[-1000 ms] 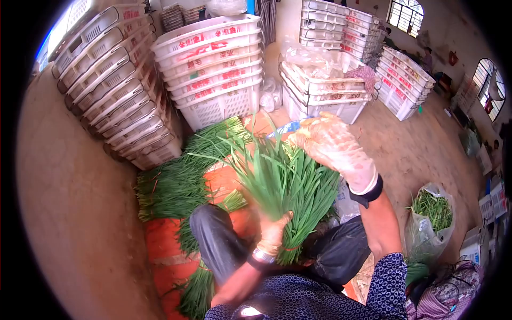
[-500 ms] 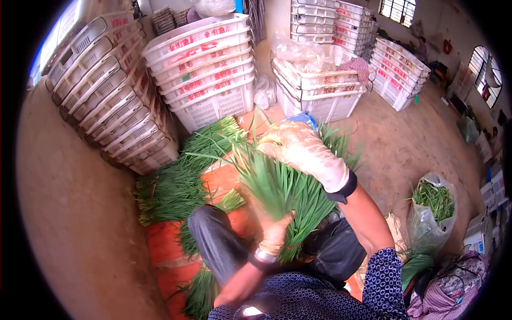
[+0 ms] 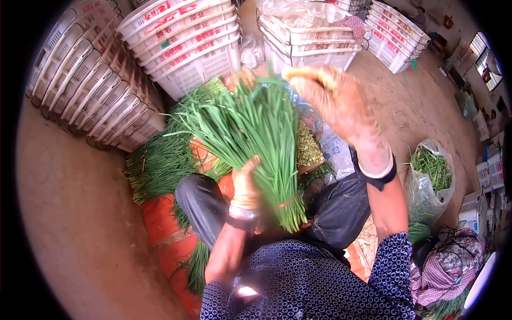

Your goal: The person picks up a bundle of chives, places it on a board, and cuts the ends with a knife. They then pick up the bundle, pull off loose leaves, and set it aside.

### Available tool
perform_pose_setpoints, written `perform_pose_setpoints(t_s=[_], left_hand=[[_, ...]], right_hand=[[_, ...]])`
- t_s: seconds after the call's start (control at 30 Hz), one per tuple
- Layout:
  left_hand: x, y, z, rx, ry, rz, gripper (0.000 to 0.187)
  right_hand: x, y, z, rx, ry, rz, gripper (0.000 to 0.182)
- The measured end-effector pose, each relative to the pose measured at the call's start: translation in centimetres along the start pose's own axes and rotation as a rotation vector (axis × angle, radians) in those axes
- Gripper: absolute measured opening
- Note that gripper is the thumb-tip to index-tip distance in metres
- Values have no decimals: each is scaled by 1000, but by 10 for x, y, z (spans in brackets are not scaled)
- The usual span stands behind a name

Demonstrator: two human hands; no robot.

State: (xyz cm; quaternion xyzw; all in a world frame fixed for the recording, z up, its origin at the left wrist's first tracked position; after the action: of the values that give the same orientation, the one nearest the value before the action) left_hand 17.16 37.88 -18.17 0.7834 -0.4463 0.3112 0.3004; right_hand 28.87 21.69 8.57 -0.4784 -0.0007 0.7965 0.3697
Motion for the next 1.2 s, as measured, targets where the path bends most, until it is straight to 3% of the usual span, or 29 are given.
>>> perform_pose_setpoints(t_s=[0.1,0.23,0.37,0.5,0.57,0.63,0.7,0.77,0.87,0.93,1.07,1.13,1.17,1.2], left_hand=[[0,-11,-12,-129,193,58,45],[8,-9,-28,-163,298,104,45],[-30,-31,-16,-22,276,-1,43],[-25,-33,-41,99,319,-18,39],[-32,-39,-74,152,342,-15,39],[-48,-43,-121,305,318,-100,43],[-76,-41,-176,449,288,-73,44],[-103,-21,-223,586,192,-231,46],[-194,-2,-282,729,219,-249,51],[-222,37,-284,783,159,-429,54],[-392,96,-246,738,197,-556,65],[-491,133,-197,648,326,-690,60],[-486,142,-174,684,411,-776,65],[-487,155,-152,645,417,-824,71]], right_hand=[[45,45,-48,161,-146,208,51],[117,102,-97,496,-243,549,95],[163,126,-96,383,-402,624,112],[155,135,-101,512,-501,465,100],[145,139,-109,533,-536,322,78],[126,139,-117,506,-439,247,73],[119,154,-133,524,-438,189,72],[125,166,-156,588,-389,223,78],[147,177,-170,642,-423,289,81],[167,176,-176,606,-441,311,80],[209,155,-175,502,-418,386,75],[224,141,-165,465,-554,383,73],[231,134,-160,448,-620,384,72],[230,126,-157,518,-477,491,71]])
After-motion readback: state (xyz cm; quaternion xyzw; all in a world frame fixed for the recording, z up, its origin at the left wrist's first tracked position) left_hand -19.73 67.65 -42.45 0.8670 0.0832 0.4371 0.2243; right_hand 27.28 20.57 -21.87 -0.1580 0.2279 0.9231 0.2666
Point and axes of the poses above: each hand's wrist, its own y-axis away from the middle knuckle, its own x-axis out of the palm, z = x × y, the point moved 4 cm from there along -y, towards the middle knuckle, and after that the axes turned 11 degrees about z, right-handed, at the moved point
